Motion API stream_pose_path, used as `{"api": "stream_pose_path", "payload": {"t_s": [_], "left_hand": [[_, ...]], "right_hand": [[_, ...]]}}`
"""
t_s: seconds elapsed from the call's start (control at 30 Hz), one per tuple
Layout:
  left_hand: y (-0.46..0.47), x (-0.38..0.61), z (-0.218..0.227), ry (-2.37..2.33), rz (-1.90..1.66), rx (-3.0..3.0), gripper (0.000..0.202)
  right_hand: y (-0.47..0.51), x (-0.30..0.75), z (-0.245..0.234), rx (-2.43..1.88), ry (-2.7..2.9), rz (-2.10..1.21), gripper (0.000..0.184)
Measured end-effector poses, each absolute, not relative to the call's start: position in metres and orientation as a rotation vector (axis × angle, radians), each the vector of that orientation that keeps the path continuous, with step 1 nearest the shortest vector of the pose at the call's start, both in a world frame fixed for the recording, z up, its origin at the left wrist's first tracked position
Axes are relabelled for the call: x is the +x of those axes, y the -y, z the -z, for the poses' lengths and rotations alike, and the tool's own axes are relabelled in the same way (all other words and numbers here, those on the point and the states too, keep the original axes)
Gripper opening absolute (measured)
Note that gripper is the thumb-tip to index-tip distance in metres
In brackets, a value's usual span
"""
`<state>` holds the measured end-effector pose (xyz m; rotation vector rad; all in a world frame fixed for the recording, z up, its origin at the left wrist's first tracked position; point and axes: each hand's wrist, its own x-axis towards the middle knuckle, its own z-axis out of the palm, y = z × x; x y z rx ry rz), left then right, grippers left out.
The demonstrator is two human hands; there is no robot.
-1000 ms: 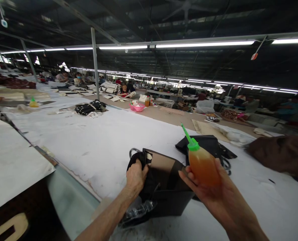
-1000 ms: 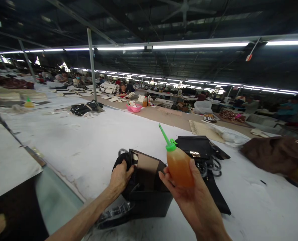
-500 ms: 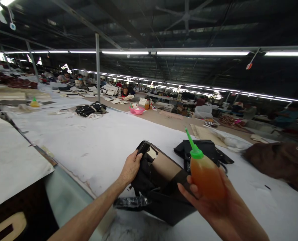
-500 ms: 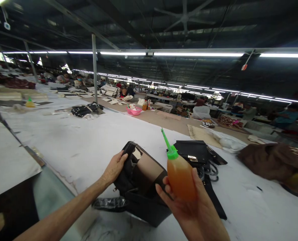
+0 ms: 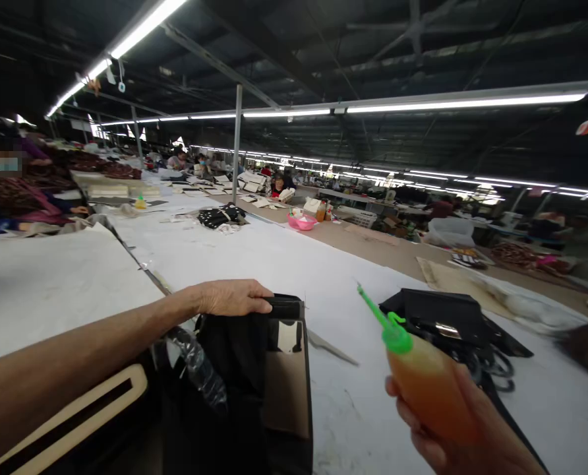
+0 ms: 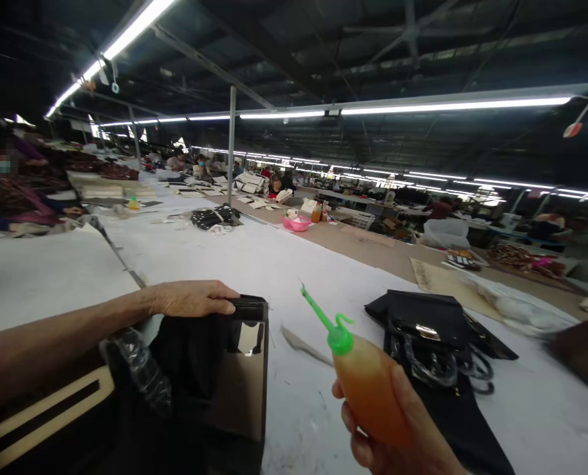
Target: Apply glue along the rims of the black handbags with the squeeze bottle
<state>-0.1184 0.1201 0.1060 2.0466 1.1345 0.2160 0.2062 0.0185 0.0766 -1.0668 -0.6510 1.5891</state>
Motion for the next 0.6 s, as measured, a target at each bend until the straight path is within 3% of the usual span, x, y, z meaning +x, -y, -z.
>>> {"api": "stream_pose_path", "payload": {"t_s": [0.37, 0.6], "left_hand": [[-0.076, -0.149, -0.082, -1.189, -0.085, 1.785, 0.03], [-0.07, -0.158, -0.077, -1.209, -0.039, 1.79, 0.028]], "right_hand": [[-0.027, 0.188, -0.063, -1.366, 1.427, -0.909, 0.06], [-0.024, 0.178, -0.065, -1.411, 1.617, -0.844, 0.058]]}}
